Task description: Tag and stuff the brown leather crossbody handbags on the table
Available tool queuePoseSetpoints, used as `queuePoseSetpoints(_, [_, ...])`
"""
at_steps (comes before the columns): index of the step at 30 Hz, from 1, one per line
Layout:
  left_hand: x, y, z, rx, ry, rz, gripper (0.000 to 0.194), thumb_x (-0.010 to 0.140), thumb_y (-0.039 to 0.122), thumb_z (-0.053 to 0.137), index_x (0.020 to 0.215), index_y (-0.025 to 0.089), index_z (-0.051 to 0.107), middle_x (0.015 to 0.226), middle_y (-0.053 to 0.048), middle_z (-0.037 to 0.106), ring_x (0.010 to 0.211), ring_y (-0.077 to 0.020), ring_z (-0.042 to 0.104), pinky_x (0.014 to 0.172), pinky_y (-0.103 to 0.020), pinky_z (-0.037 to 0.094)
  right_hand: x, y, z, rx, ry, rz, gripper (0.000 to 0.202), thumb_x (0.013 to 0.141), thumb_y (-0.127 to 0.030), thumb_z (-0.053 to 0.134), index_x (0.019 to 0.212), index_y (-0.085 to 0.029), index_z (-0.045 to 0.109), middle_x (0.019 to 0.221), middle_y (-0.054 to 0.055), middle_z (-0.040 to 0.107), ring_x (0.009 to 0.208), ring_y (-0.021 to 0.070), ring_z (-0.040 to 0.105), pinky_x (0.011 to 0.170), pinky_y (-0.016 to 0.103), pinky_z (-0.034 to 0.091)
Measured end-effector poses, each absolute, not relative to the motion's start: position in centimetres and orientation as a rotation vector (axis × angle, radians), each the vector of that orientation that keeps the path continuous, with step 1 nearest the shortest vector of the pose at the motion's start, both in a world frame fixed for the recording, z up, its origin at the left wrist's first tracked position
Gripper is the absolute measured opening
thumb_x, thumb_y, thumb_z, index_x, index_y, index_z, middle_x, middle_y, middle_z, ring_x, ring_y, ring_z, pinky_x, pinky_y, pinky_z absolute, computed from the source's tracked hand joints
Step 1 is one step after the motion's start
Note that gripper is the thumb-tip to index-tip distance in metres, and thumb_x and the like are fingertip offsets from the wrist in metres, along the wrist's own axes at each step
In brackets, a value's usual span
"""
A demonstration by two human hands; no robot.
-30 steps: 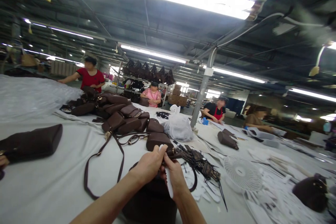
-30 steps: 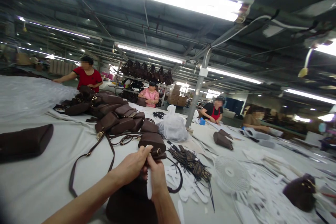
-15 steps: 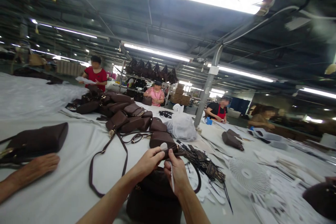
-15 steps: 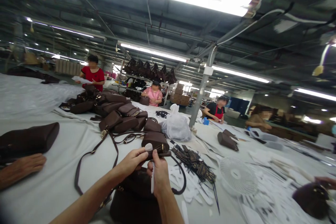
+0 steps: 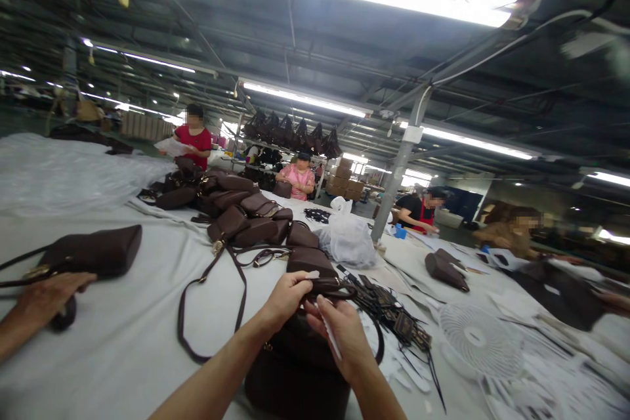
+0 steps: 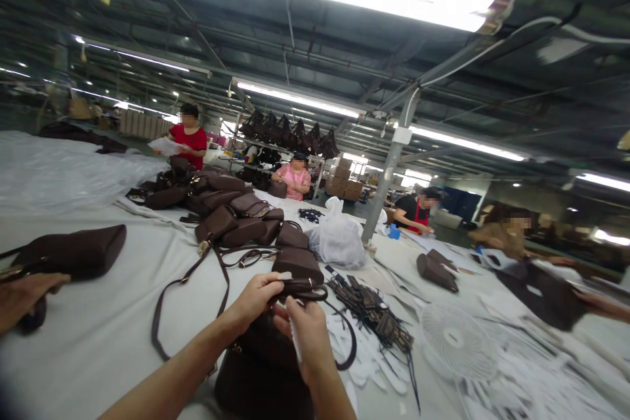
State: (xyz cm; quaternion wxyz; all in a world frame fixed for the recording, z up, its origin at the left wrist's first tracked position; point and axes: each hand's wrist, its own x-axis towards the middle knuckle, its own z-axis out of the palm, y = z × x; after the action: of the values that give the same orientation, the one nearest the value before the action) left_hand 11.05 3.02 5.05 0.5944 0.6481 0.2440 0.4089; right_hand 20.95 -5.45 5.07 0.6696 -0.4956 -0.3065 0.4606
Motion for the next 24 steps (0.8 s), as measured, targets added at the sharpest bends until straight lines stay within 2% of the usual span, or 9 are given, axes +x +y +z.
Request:
queuePoseSetpoints(3, [11.3, 3.2, 4.9, 1.552, 0.574, 0.998, 0.022, 0.074, 0.029, 0.049, 0.072, 0.014, 0.065, 0.054, 0.004, 0.045, 0.053, -0.0105, 0.039, 0.05, -0.022, 0.031, 21.8, -7.1, 5.3, -1.4, -0.876, 0.888, 0.048, 0.058, -0.04, 0.084, 0.092, -0.017, 0.059, 0.055, -0.002, 0.065, 0.044, 0.015, 0.061, 0.039, 0.023, 0.049])
queuePoseSetpoints(5, [11.3, 3.2, 4.9, 1.585, 0.557, 1.009, 0.023, 0.075, 0.029, 0.049, 0.071, 0.014, 0.066, 0.058, 0.003, 0.051, 0.059, -0.0124, 0.045, 0.056, -0.024, 0.037, 22.3, -7.9, 5.7, -1.456, -1.007, 0.709, 0.039, 0.065, -0.044, 0.079, 0.087, -0.018, 0.06, 0.052, -0.003, 0.061, 0.04, 0.0144, 0.058, 0.036, 0.023, 0.047])
queuePoseSetpoints(8, [11.3, 2.9, 5.1, 1.636, 0.527, 1.021, 0.021, 0.075, 0.027, 0.05, 0.072, 0.015, 0.067, 0.069, 0.0, 0.062, 0.073, -0.0164, 0.055, 0.07, -0.027, 0.043, 22.9, -8.6, 6.5, -1.32, -1.154, 0.695, 0.032, 0.068, -0.042, 0.078, 0.083, -0.017, 0.065, 0.069, 0.002, 0.069, 0.062, 0.0187, 0.068, 0.055, 0.028, 0.056])
queuePoseSetpoints(10, [11.2, 2.8, 5.0, 1.66, 0.531, 1.035, 0.019, 0.073, 0.024, 0.051, 0.069, 0.015, 0.067, 0.071, -0.002, 0.065, 0.077, -0.018, 0.057, 0.074, -0.028, 0.044, 23.1, -8.8, 6.9, -1.168, -1.197, 0.856, 0.044, 0.061, -0.035, 0.085, 0.097, -0.018, 0.068, 0.092, 0.006, 0.073, 0.088, 0.0239, 0.07, 0.074, 0.033, 0.057])
queuePoseSetpoints(12, [11.1, 2.6, 4.9, 1.671, 0.547, 1.052, 0.02, 0.072, 0.022, 0.05, 0.067, 0.014, 0.068, 0.071, -0.003, 0.067, 0.078, -0.0191, 0.06, 0.076, -0.029, 0.046, 23.3, -8.9, 7.2, -1.095, -1.233, 0.962, 0.06, 0.057, -0.031, 0.087, 0.112, -0.02, 0.066, 0.105, 0.007, 0.071, 0.1, 0.0257, 0.067, 0.08, 0.034, 0.055])
queuePoseSetpoints(15, [11.2, 2.5, 4.7, 1.674, 0.553, 1.073, 0.022, 0.074, 0.023, 0.051, 0.076, 0.014, 0.072, 0.084, -0.006, 0.073, 0.087, -0.0216, 0.064, 0.085, -0.032, 0.047, 23.4, -8.6, 7.7, -1.234, -1.286, 0.786, 0.034, 0.07, -0.043, 0.077, 0.095, -0.02, 0.073, 0.089, 0.006, 0.071, 0.08, 0.021, 0.067, 0.057, 0.025, 0.052])
queuePoseSetpoints(18, [11.5, 2.3, 4.5, 1.683, 0.538, 1.103, 0.026, 0.077, 0.024, 0.052, 0.088, 0.014, 0.073, 0.098, -0.008, 0.075, 0.096, -0.0229, 0.065, 0.091, -0.034, 0.047, 23.5, -8.1, 8.2, -1.293, -1.244, 0.618, 0.035, 0.074, -0.052, 0.069, 0.076, -0.017, 0.071, 0.066, 0.003, 0.063, 0.056, 0.0124, 0.057, 0.038, 0.017, 0.034])
queuePoseSetpoints(21, [11.6, 1.8, 4.6, 1.732, 0.509, 1.166, 0.027, 0.078, 0.02, 0.051, 0.095, 0.016, 0.071, 0.1, -0.006, 0.074, 0.094, -0.0206, 0.065, 0.09, -0.032, 0.048, 23.7, -7.4, 8.1, -1.303, -1.13, 0.79, 0.039, 0.067, -0.051, 0.073, 0.083, -0.015, 0.066, 0.052, -0.003, 0.057, 0.039, 0.006, 0.042, 0.033, 0.015, 0.022])
queuePoseSetpoints(24, [11.5, 1.2, 4.4, 1.804, 0.519, 1.21, 0.027, 0.079, 0.017, 0.049, 0.1, 0.018, 0.066, 0.096, -0.003, 0.073, 0.089, -0.0177, 0.064, 0.085, -0.027, 0.048, 24.0, -6.6, 7.5, -1.374, -1.083, 0.863, 0.04, 0.065, -0.046, 0.074, 0.086, -0.016, 0.058, 0.047, -0.005, 0.058, 0.031, 0.0041, 0.037, 0.031, 0.014, 0.02])
